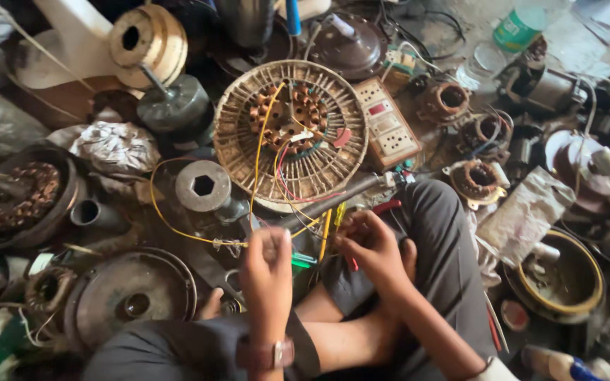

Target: The person sits on the floor of a cluttered repair workshop and works on a ceiling fan stator, routing and attaching colored winding wires to the coil slots by hand. They use a screwdriver and pliers to adjust and secure the wires, pressing the connections into place on the stator.

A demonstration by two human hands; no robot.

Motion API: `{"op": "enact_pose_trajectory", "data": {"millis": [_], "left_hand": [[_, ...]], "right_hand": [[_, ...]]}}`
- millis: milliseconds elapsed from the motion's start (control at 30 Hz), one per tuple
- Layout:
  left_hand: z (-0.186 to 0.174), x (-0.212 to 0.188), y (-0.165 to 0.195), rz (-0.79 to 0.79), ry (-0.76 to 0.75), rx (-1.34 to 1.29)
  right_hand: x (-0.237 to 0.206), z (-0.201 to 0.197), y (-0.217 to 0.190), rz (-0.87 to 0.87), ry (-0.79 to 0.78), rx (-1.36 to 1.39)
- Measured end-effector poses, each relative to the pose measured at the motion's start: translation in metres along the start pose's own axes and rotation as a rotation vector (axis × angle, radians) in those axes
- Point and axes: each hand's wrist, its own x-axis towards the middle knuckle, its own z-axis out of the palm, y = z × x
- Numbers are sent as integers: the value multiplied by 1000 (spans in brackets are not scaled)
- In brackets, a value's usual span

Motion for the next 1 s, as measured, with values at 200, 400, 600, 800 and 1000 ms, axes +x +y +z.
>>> {"op": "enact_pose_trajectory", "data": {"millis": [200,400,600,800,1000], "left_hand": [[35,-22,-56,-437,-95,-573],[35,-7,-52,-478,13,-613],[29,-3,-44,-437,87,-768],[28,0,-46,-445,57,-828],[29,2,-54,-461,90,-774]], "right_hand": [[3,3,22,3,-77,122],[21,2,24,-103,-24,-276],[35,26,23,-291,-101,-430],[38,30,23,-172,-46,-415],[44,27,34,-140,-42,-529]]}}
